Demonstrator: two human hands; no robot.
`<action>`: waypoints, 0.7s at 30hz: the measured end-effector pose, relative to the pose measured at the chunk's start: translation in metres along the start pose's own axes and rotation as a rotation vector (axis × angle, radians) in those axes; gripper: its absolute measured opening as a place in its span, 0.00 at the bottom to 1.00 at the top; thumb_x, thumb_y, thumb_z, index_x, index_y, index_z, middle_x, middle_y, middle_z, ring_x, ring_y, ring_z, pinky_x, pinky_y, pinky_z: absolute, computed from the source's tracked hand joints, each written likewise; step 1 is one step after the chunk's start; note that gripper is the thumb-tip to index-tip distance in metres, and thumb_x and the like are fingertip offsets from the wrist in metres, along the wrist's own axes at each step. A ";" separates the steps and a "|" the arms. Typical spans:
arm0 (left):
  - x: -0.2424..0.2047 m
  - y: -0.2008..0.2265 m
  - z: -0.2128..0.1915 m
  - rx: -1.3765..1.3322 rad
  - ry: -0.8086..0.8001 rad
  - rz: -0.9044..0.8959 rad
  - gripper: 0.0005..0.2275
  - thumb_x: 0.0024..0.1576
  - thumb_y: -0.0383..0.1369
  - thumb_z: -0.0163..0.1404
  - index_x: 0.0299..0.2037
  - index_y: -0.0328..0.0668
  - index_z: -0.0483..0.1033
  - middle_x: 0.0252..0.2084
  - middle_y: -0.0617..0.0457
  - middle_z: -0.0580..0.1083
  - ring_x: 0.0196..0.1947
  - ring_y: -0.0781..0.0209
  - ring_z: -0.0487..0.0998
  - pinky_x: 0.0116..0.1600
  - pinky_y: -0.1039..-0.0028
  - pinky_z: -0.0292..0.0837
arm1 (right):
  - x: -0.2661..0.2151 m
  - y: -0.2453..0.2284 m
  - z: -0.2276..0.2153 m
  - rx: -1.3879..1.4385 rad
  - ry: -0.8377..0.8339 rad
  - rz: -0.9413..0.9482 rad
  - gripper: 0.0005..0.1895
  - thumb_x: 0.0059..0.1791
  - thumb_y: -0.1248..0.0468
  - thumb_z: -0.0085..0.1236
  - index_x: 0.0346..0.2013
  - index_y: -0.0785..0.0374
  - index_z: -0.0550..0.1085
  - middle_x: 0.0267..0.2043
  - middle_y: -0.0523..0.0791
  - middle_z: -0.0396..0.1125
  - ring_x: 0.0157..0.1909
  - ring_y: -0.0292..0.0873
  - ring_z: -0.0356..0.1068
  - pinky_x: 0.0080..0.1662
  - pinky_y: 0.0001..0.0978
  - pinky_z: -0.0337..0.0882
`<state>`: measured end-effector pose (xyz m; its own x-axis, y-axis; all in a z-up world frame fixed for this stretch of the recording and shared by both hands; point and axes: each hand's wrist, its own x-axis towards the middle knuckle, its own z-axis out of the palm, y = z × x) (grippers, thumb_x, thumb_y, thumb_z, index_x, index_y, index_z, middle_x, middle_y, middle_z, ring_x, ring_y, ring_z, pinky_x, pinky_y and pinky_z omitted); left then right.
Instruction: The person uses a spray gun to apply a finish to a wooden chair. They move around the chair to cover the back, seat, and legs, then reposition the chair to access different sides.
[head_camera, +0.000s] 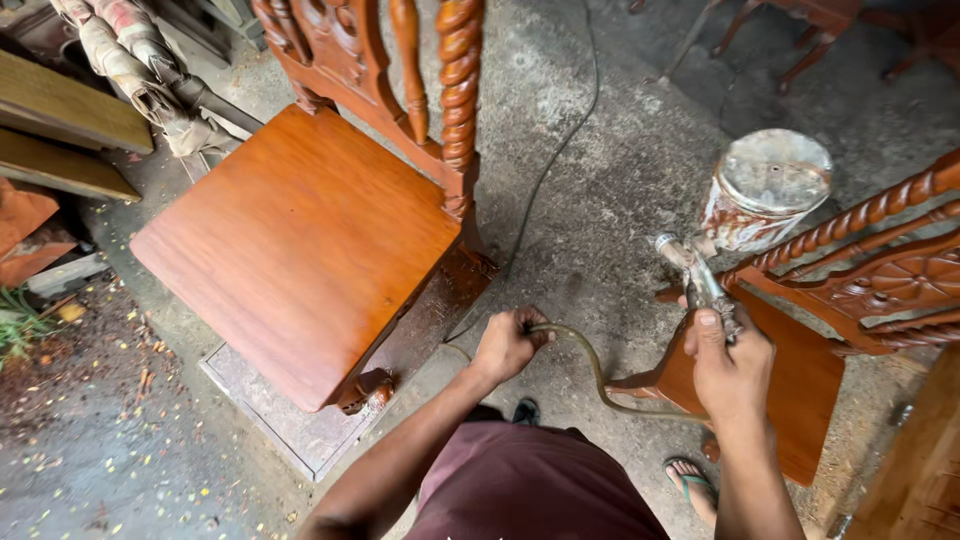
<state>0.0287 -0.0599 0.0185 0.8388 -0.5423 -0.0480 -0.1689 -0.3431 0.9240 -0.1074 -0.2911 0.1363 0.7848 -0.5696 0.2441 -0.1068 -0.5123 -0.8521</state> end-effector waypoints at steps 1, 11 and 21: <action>0.011 0.009 0.006 -0.006 -0.001 0.014 0.09 0.54 0.34 0.62 0.33 0.36 0.79 0.24 0.47 0.75 0.23 0.63 0.73 0.32 0.67 0.69 | 0.006 0.008 -0.007 0.000 -0.005 0.038 0.21 0.60 0.50 0.49 0.49 0.65 0.78 0.22 0.41 0.65 0.26 0.34 0.64 0.32 0.30 0.65; 0.132 0.045 0.042 -0.419 0.037 -0.130 0.06 0.59 0.29 0.58 0.40 0.34 0.78 0.29 0.59 0.73 0.29 0.71 0.68 0.35 0.76 0.65 | 0.168 0.021 -0.021 0.054 -0.006 -0.107 0.24 0.61 0.46 0.48 0.49 0.65 0.77 0.25 0.40 0.64 0.27 0.34 0.64 0.31 0.30 0.63; 0.286 0.036 0.047 -0.555 0.197 -0.136 0.04 0.57 0.22 0.53 0.40 0.33 0.80 0.30 0.58 0.75 0.28 0.72 0.67 0.34 0.78 0.63 | 0.335 0.032 0.032 -0.218 -0.239 0.061 0.29 0.52 0.39 0.46 0.55 0.57 0.74 0.26 0.47 0.72 0.26 0.46 0.72 0.33 0.46 0.71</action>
<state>0.2380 -0.2635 0.0206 0.9230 -0.3511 -0.1576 0.1974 0.0806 0.9770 0.1717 -0.4775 0.1753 0.8914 -0.4496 0.0576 -0.2661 -0.6219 -0.7365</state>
